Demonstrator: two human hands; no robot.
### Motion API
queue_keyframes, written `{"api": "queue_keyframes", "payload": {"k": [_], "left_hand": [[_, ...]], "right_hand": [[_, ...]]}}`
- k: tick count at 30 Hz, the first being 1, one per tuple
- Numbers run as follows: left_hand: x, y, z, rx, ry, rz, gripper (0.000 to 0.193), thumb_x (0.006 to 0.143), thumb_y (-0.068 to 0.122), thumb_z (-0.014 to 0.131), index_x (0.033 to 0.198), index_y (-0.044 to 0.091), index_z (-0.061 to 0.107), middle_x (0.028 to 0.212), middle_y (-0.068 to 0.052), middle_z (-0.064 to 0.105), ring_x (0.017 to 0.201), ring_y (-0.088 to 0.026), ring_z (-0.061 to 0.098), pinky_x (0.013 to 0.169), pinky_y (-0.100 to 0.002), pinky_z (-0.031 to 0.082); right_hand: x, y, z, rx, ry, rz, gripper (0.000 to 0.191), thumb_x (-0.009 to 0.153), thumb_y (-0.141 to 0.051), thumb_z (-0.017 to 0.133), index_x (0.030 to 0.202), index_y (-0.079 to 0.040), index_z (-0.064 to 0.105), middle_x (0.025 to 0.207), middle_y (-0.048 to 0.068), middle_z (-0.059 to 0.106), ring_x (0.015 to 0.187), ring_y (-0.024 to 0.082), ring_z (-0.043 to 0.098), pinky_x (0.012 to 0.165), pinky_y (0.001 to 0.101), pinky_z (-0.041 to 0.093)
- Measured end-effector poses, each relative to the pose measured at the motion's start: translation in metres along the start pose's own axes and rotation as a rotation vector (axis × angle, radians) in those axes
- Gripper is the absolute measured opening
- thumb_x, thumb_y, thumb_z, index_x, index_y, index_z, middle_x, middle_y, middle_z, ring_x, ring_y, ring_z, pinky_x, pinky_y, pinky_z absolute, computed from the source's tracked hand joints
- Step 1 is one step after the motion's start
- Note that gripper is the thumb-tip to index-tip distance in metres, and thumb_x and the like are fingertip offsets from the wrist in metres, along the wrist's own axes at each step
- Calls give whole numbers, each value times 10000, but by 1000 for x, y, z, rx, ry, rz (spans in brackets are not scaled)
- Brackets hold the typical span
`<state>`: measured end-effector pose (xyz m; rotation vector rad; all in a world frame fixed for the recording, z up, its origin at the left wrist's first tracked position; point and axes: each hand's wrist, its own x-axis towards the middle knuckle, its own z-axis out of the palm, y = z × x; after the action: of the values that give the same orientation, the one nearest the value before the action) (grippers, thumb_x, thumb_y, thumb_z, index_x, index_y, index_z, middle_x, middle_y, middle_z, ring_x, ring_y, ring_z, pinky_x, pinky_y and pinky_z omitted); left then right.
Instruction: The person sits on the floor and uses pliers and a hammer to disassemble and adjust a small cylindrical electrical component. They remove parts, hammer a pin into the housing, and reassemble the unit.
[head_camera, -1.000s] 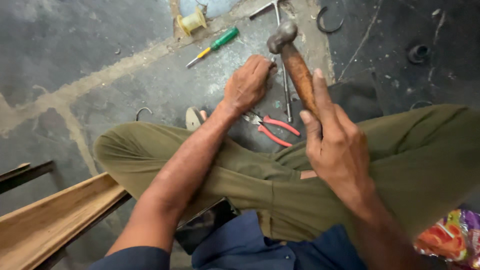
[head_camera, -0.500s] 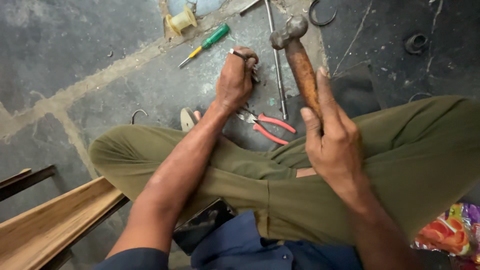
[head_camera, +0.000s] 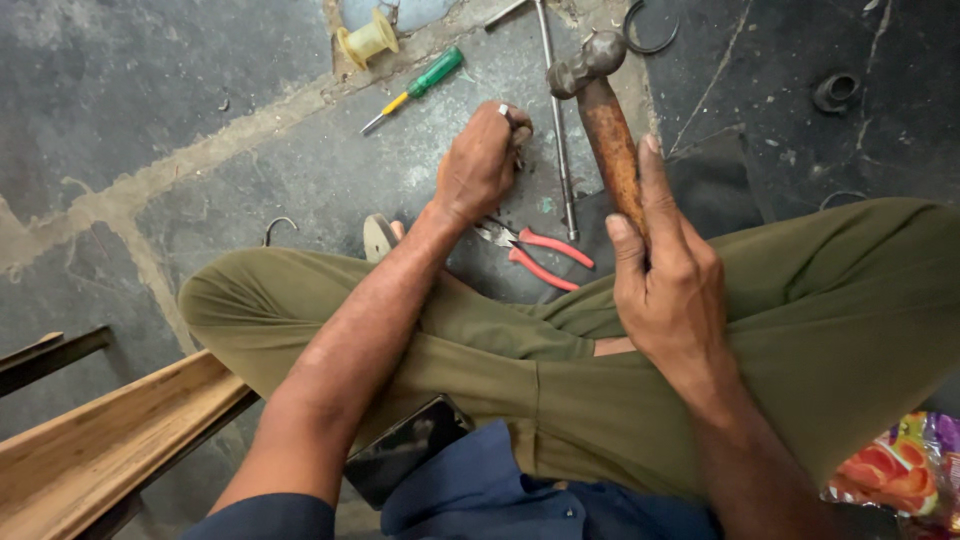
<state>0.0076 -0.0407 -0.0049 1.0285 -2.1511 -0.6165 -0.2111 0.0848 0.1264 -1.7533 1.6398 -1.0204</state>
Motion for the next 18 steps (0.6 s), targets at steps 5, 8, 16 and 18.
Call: {"api": "queue_keyframes", "payload": {"k": [5,8,16,18], "left_hand": [[1,3,-3,0,-20,-10,95,1009,47,640,1093,38,597,1001,-167,603,960,-379,613,831,-446,505],[1,4,-4,-20,-32,-21,94,1008,47,632,1095,40,597,1005,-167,602,968,-376,618,838,-439,515],[1,2,-4,-44,-48,-30,96,997,6,618,1089,32,614,995,-162,607,947,-375,623,824,-444,515],[1,1,-3,-11,-37,26,112,967,-8,614,1074,26,604,995,-173,595,956,-386,616,834,-454,513]], "right_hand": [[-1,0,0,-4,-21,44,581,1106,-94,594,1626,-38,341,1338,322,652,1143,414,725,882,430,578],[0,0,1,6,-35,84,587,1098,-106,590,1624,-41,338,1314,315,661,1099,408,736,853,431,577],[-2,4,2,3,-20,13,571,1130,-110,569,1640,-49,320,1443,312,601,1274,430,672,962,428,575],[-2,3,2,8,-20,27,567,1119,-93,578,1630,-36,338,1446,311,601,1265,429,676,959,430,572]]}}
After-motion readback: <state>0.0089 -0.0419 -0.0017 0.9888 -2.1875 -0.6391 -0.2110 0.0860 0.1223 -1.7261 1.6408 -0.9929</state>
